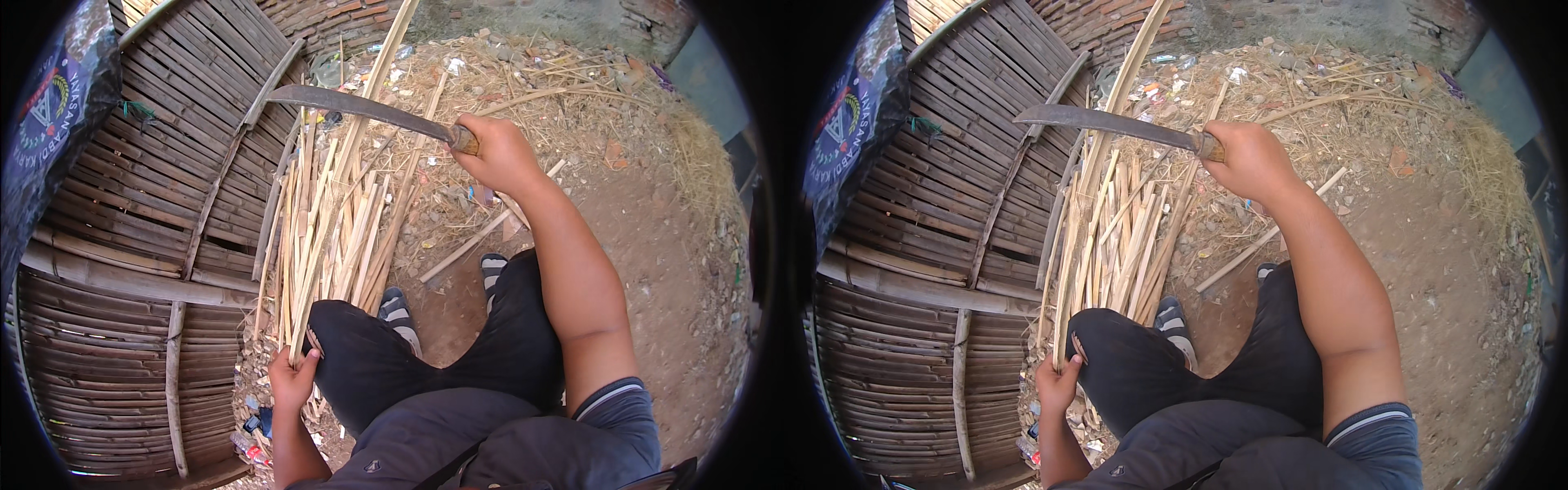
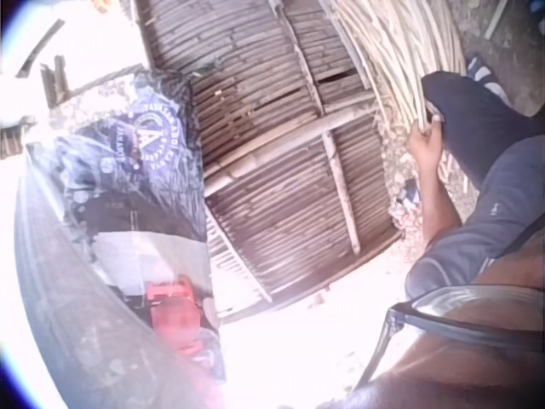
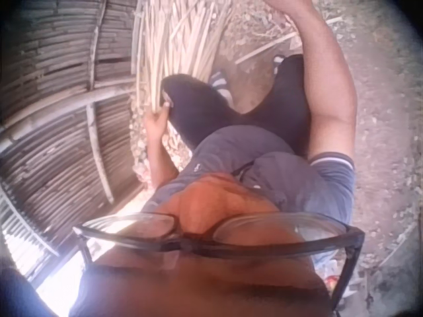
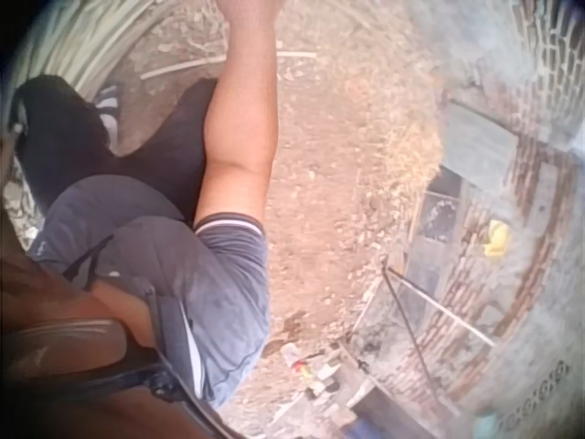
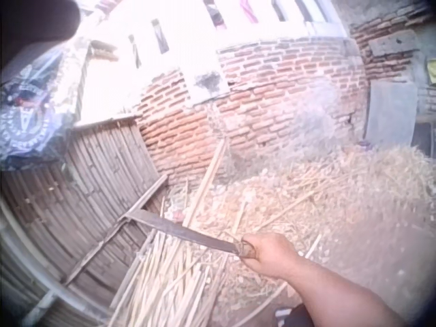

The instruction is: The person is using a large knife to strip thin layers of bark from a long piece of bamboo, handling it by hand and moving the knife down its length.

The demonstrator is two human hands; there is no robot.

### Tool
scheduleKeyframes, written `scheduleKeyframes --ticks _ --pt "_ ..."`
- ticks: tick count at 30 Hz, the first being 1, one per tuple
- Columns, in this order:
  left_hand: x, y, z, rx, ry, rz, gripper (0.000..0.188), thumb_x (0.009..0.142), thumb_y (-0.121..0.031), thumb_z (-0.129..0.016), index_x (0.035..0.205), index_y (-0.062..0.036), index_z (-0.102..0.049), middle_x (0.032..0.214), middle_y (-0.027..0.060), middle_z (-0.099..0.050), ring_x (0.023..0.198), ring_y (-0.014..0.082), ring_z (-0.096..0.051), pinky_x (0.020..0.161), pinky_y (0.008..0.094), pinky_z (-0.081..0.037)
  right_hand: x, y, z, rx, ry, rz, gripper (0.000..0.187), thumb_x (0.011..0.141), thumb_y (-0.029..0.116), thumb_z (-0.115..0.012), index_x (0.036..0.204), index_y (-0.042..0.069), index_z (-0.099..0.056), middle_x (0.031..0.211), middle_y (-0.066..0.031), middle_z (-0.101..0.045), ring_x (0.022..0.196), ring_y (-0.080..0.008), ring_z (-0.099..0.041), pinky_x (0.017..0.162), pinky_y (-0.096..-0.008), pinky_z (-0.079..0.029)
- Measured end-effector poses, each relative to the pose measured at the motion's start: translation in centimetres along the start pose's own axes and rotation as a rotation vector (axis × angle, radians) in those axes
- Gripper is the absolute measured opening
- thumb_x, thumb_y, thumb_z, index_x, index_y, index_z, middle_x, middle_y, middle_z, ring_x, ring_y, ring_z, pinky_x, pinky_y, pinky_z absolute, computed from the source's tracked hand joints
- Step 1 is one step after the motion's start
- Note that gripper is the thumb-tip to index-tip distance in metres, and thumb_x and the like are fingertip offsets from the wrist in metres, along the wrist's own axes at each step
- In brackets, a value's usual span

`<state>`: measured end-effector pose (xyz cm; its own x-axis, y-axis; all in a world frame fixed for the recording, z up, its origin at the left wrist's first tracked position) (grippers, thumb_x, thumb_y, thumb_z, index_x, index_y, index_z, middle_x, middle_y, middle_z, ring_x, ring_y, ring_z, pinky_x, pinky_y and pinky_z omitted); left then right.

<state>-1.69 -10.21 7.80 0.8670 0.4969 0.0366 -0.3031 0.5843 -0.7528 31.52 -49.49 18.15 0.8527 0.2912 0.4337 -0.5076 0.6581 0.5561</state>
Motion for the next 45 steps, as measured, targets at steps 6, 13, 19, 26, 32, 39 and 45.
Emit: scheduleKeyframes --ticks 6,13,19,26,32,39,45 --pt "0.1 -1.2 -1.4 -0.091 0.029 0.036 0.035 0.092 -0.015 -0.080 0.073 -0.0088 -0.053 0.061 -0.0092 -0.045 0.058 0.0018 -0.038 0.052 0.0227 -0.032 -2.5 6.7 -4.0 -0.011 0.190 0.397 0.025 0.080 0.024 -0.078 0.094 0.008 -0.066 0.084 -0.0144 -0.071 0.084 -0.0388 -0.071 0.073 -0.0500 -0.056" --pt "0.3 -0.3 -1.0 -0.092 0.018 -0.008 0.035 0.092 -0.017 -0.081 0.072 -0.0091 -0.053 0.060 -0.0080 -0.046 0.057 0.0028 -0.039 0.052 0.0234 -0.033 -1.7 5.6 -2.1 -0.041 0.138 0.335 0.024 0.078 0.022 -0.077 0.091 0.006 -0.065 0.081 -0.0143 -0.071 0.083 -0.0386 -0.072 0.075 -0.0506 -0.056" --pt "0.1 -0.5 -1.3 -0.071 0.035 0.051 0.035 0.092 -0.016 -0.081 0.073 -0.0087 -0.053 0.061 -0.0079 -0.047 0.058 0.0030 -0.040 0.053 0.0232 -0.035 -1.2 1.2 -3.0 0.377 0.449 -0.085 0.048 0.085 0.033 -0.082 0.120 0.000 -0.071 0.100 -0.0230 -0.074 0.092 -0.0346 -0.072 0.084 -0.0411 -0.054" --pt "0.5 -1.6 -2.1 -0.140 0.056 0.025 0.032 0.093 -0.014 -0.080 0.075 -0.0088 -0.054 0.064 -0.0086 -0.047 0.060 0.0024 -0.041 0.054 0.0229 -0.034 -2.5 4.0 -6.2 0.506 0.618 0.141 0.054 0.085 0.034 -0.083 0.124 -0.001 -0.068 0.097 -0.0165 -0.073 0.084 -0.0236 -0.071 0.078 -0.0373 -0.054" --pt "0.3 -1.9 -1.5 -0.145 0.093 0.048 0.029 0.093 -0.014 -0.079 0.077 -0.0088 -0.056 0.064 -0.0097 -0.046 0.060 0.0015 -0.039 0.054 0.0226 -0.033 -1.3 0.4 -3.6 0.641 0.516 -0.232 0.048 0.088 0.034 -0.085 0.122 0.004 -0.068 0.078 -0.0025 -0.065 0.063 -0.0074 -0.062 0.050 -0.0266 -0.046" --pt "0.6 -3.6 -3.0 -0.201 0.134 0.055 0.031 0.095 -0.015 -0.079 0.077 -0.0101 -0.053 0.067 -0.0091 -0.048 0.062 0.0012 -0.040 0.054 0.0224 -0.032 -1.2 1.4 -4.5 0.452 0.378 0.056 0.055 0.084 0.040 -0.086 0.117 -0.001 -0.070 0.085 -0.0156 -0.071 0.083 -0.0254 -0.068 0.077 -0.0421 -0.053" --pt "0.6 -2.8 -3.0 -0.225 0.134 0.093 0.032 0.095 -0.018 -0.080 0.077 -0.0112 -0.053 0.067 -0.0091 -0.048 0.061 0.0015 -0.039 0.053 0.0231 -0.032 -1.6 3.7 -5.1 0.313 0.544 0.051 0.048 0.083 0.034 -0.088 0.113 0.000 -0.072 0.084 -0.0133 -0.070 0.077 -0.0192 -0.064 0.073 -0.0361 -0.052"
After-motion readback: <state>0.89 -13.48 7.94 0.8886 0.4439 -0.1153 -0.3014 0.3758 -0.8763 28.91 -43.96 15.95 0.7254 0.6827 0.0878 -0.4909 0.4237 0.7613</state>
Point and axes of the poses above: each hand's wrist, its own x-axis towards the middle knuckle, its own z-axis out of the back of the hand, y = z × x, the point moved 8 cm from there along x, towards the middle knuckle
